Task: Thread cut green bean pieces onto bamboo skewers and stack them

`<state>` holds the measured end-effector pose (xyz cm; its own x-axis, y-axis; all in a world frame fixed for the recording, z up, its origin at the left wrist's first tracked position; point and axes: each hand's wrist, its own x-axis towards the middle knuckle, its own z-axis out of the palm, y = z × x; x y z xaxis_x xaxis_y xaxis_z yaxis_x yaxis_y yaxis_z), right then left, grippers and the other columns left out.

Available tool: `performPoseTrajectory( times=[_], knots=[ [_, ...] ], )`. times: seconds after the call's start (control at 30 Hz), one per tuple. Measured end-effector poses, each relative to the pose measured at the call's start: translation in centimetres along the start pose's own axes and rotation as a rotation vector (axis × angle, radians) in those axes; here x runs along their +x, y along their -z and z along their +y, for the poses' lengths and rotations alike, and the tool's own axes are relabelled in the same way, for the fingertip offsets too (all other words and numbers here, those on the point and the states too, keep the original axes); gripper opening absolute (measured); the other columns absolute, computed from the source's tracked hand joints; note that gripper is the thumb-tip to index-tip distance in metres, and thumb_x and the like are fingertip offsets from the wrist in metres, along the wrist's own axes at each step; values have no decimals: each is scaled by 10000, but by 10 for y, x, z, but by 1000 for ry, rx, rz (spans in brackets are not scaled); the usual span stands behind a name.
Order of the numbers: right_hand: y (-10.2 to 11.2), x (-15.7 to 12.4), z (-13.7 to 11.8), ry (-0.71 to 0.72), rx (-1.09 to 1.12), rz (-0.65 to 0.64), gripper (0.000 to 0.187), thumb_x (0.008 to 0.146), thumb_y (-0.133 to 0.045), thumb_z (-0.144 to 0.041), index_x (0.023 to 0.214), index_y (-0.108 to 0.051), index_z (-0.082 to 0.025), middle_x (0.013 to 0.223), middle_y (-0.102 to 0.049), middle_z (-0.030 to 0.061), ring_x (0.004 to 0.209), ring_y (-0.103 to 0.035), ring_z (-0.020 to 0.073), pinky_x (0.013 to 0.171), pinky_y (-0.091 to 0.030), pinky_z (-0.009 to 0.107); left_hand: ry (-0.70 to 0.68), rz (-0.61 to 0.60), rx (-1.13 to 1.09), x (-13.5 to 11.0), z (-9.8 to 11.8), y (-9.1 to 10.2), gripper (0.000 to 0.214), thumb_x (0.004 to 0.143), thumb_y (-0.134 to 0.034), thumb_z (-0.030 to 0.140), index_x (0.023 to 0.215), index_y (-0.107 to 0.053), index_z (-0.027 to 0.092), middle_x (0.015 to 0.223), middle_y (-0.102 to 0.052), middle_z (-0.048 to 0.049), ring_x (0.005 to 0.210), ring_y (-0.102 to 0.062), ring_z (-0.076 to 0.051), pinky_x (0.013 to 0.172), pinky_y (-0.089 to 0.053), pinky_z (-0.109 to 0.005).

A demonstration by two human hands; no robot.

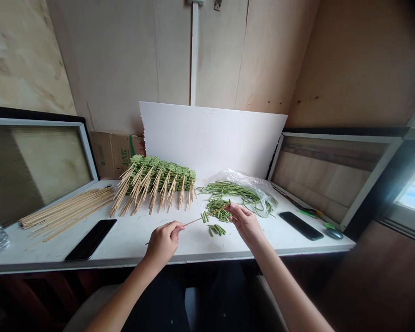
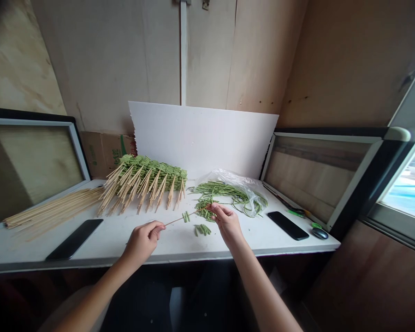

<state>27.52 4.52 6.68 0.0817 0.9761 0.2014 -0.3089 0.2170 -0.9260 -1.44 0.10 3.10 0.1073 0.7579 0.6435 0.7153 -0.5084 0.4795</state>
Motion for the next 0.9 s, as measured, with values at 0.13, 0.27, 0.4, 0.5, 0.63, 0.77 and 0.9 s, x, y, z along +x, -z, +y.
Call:
performPoseTrajectory(
  times=[0.13,0.27,0.4,0.5,0.63,0.77,0.9],
  knots=[
    [-3,0,3,-5,23,19,309,697,-875,-477,879,-791,-241,1026,-792,104,1131,-688,329,726,-536,347,-3,9,12,-1,-1,-1,255,976,-508,215,850,-729,205,676,-716,-10,589,-640,-155,634,-457,-247],
    [-6,-2,6,20,0,25,323,713,-859,-487,883,-792,-220,1018,-791,103,1103,-688,316,727,-536,342,-14,20,27,-1,-1,-1,256,967,-505,198,856,-735,207,693,-729,-18,599,-648,-160,633,-462,-249],
    [-9,-2,12,51,-35,57,326,731,-837,-506,891,-792,-226,1058,-786,102,1092,-688,309,724,-547,347,-30,37,24,-1,-1,-1,264,971,-498,204,850,-733,205,678,-720,-20,595,-646,-161,636,-465,-252],
    [-11,-3,19,63,-38,98,329,737,-829,-517,902,-792,-235,1071,-784,100,1084,-692,313,732,-560,363,-37,44,12,-2,0,-1,272,973,-490,205,845,-729,205,676,-717,-21,603,-651,-165,635,-467,-254],
    [-17,-7,26,65,6,116,335,742,-828,-526,904,-786,-236,1064,-785,97,1099,-687,314,749,-565,365,-38,56,7,-3,2,-2,277,974,-485,204,833,-724,207,661,-709,-18,596,-649,-164,620,-458,-249],
    [-21,-10,27,55,37,106,316,757,-831,-504,923,-784,-240,1104,-778,93,1171,-663,312,808,-567,364,-44,67,11,-3,3,-2,268,970,-489,193,829,-716,206,654,-700,-12,589,-644,-158,618,-457,-244],
    [-24,-14,28,37,24,127,310,765,-824,-512,918,-790,-245,1121,-774,87,1204,-647,313,851,-567,377,-63,85,20,-5,2,-3,260,962,-486,169,825,-706,202,668,-708,-15,609,-664,-162,620,-468,-245]
  ],
)
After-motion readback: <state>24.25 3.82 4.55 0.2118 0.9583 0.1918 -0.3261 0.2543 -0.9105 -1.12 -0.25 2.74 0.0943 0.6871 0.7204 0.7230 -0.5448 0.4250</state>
